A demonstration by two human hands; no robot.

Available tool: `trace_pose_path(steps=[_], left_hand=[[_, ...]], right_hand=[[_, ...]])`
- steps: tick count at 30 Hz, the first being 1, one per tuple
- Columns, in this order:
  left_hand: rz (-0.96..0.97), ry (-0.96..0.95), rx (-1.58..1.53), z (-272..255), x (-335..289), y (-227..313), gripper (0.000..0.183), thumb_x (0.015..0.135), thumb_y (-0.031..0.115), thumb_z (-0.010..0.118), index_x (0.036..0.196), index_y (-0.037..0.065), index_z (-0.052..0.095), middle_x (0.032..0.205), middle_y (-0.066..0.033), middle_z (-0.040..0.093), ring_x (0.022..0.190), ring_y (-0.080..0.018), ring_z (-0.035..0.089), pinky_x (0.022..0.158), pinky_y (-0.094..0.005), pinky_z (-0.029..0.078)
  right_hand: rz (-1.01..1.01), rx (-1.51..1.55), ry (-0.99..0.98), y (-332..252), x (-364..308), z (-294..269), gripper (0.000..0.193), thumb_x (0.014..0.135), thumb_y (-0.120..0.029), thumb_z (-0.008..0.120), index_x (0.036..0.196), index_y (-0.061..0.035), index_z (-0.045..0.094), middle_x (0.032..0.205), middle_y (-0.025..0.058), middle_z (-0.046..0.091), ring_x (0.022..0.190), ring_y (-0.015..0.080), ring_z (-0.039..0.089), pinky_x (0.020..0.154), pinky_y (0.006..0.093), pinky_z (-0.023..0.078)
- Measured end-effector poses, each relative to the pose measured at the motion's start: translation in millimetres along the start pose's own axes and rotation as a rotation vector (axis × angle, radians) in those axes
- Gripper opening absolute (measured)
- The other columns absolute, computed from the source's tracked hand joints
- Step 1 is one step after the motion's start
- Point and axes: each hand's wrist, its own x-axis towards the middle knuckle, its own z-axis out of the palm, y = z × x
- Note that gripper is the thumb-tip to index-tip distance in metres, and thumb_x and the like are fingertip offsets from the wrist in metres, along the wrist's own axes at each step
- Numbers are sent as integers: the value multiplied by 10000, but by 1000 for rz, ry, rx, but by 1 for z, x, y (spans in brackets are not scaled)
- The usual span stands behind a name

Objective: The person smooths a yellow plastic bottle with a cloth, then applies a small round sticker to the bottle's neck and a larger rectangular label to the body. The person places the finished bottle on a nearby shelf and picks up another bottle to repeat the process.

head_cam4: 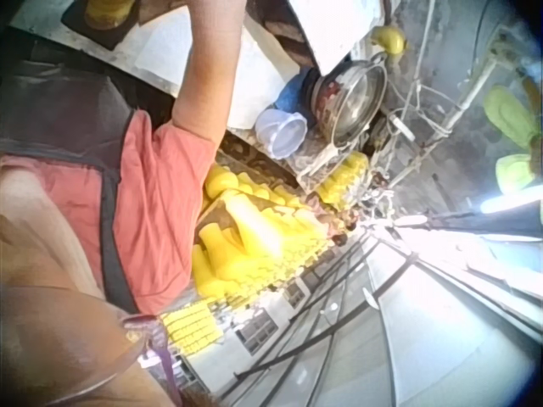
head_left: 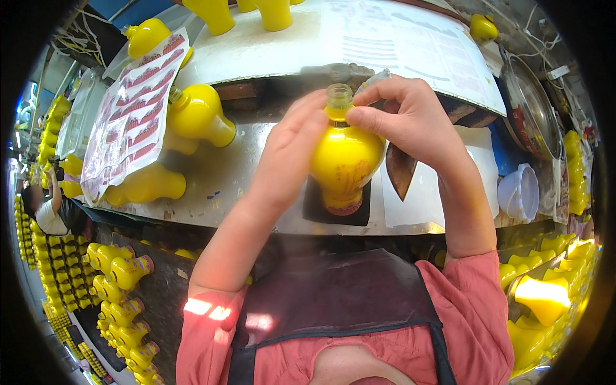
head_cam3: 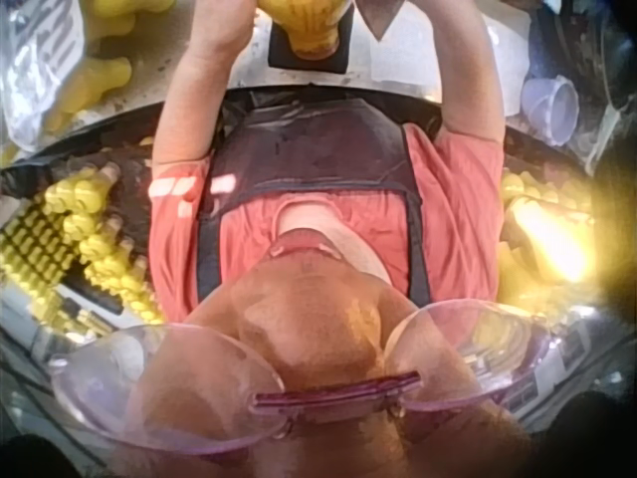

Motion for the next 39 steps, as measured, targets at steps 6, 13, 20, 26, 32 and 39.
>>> trace_pose_path(steps=[6, 13, 20, 26, 32, 39], left_hand=[[-68, -83, 52, -8, 0, 6, 396, 1080, 192, 527, 1408, -24, 578, 1322, -63, 646, 1191, -129, 601, 1062, -281, 453], [-44, -152, 144, -14, 2, 11, 391, 1069, 186, 536, 1397, -21, 590, 1315, -61, 650, 1185, -118, 593, 1049, -277, 454], [-95, -77, -13, -4, -3, 9, 371, 1055, 171, 567, 1374, -14, 608, 1267, -55, 677, 1135, -108, 625, 1014, -272, 484], [-127, -82, -53, -4, -2, 10, 384, 1051, 200, 586, 1370, -12, 614, 1282, -62, 675, 1146, -117, 623, 1023, -281, 480], [-103, -60, -132, -6, 0, 0, 412, 1068, 247, 558, 1386, -12, 600, 1324, -68, 646, 1206, -127, 579, 1060, -294, 442], [-104, -97, -83, -8, 0, -1, 425, 1090, 257, 514, 1413, -13, 570, 1343, -77, 648, 1219, -147, 597, 1079, -292, 440]], right_hand=[[-39, -108, 33, -2, 1, 5, 304, 820, -232, 845, 964, 24, 764, 815, 22, 637, 661, 59, 558, 582, 238, 447], [-83, -123, 37, 2, 0, 5, 300, 817, -229, 845, 964, 20, 767, 814, 19, 634, 664, 57, 552, 591, 234, 445], [-85, -21, 15, 1, -3, 4, 347, 810, -272, 796, 969, 36, 775, 830, 128, 751, 740, 148, 705, 689, 296, 563], [-146, -52, 36, 8, -4, 5, 294, 862, -232, 765, 989, 33, 768, 898, 121, 756, 791, 154, 706, 712, 288, 555], [-757, -246, 269, 1, -25, 20, 263, 912, -76, 702, 1171, -31, 716, 957, 94, 719, 696, 139, 633, 638, 279, 506], [-627, -324, 73, 16, -38, 18, 265, 943, 24, 635, 1187, -51, 707, 1012, 130, 755, 842, 193, 744, 708, 301, 566]])
